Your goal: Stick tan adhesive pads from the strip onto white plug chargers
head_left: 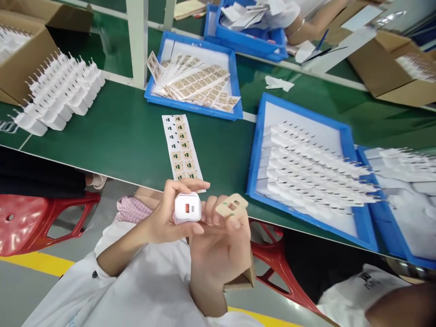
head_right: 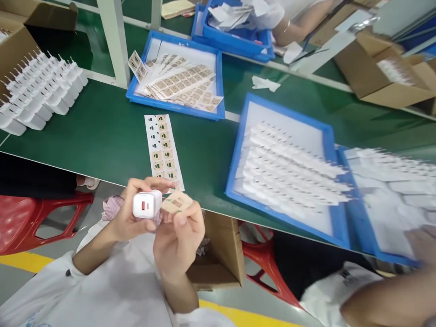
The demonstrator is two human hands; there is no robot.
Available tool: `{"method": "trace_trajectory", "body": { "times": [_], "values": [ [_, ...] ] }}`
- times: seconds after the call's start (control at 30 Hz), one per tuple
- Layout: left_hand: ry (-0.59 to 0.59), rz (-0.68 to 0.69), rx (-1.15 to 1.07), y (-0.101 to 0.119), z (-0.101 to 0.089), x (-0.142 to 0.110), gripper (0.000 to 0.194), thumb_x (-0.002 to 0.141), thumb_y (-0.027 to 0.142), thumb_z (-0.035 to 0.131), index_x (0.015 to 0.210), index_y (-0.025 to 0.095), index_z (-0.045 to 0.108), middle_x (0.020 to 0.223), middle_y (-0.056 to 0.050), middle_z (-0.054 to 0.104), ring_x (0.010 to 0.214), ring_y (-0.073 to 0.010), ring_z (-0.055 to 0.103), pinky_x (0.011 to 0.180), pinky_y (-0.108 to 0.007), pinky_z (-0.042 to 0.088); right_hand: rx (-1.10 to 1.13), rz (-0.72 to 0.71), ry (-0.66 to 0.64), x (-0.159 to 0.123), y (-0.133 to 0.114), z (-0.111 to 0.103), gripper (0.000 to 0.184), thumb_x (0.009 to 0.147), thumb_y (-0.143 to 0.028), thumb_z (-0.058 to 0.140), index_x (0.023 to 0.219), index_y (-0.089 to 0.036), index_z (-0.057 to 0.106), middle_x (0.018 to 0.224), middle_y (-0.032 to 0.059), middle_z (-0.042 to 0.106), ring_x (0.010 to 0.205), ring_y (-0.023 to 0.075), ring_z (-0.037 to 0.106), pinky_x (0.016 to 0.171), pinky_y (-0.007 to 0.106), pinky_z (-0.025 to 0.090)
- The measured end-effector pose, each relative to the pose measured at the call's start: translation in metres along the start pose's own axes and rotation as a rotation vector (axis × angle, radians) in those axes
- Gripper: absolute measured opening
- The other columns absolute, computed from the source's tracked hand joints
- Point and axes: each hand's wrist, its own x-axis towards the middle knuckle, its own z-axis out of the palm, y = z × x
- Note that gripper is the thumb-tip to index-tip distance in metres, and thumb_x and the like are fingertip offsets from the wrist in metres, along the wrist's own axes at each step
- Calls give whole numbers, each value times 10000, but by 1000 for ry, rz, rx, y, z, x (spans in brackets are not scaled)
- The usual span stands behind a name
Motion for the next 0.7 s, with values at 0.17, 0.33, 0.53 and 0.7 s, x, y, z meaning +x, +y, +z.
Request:
{"method": "trace_trajectory", "body": {
  "times": [0.17,0.33,0.53,0.7],
  "values": [
    [-245,9,177,1,4,-1,767,993,595,559,1609,320,194,1674,-177,376,1565,-338,388,1248,-564,384,2,-226,91,14,-2,9,286,910,-277,641,691,-223,465,669,-49,335,643,126,393,637,253,399],
    [-6,216,367,-12,5,3,673,890,553,737,1439,270,471,1383,-142,629,1326,-305,619,1098,-496,527,-49,-198,142,22,10,17,306,881,-290,654,695,-233,418,668,-61,366,624,117,436,629,257,433],
    [28,105,153,-15,5,0,400,981,416,664,1253,283,402,1215,-70,602,1085,-192,640,903,-348,533,-177,-246,103,17,-2,5,244,899,-282,587,713,-238,435,740,-28,349,729,149,480,699,292,455],
    [-173,131,249,8,-9,5,515,977,534,593,1346,233,395,1093,-56,508,920,-181,544,778,-320,506,-201,57,-184,4,-24,-13,268,855,-270,675,643,-219,519,632,-24,449,571,128,410,539,258,373]
  ]
}}
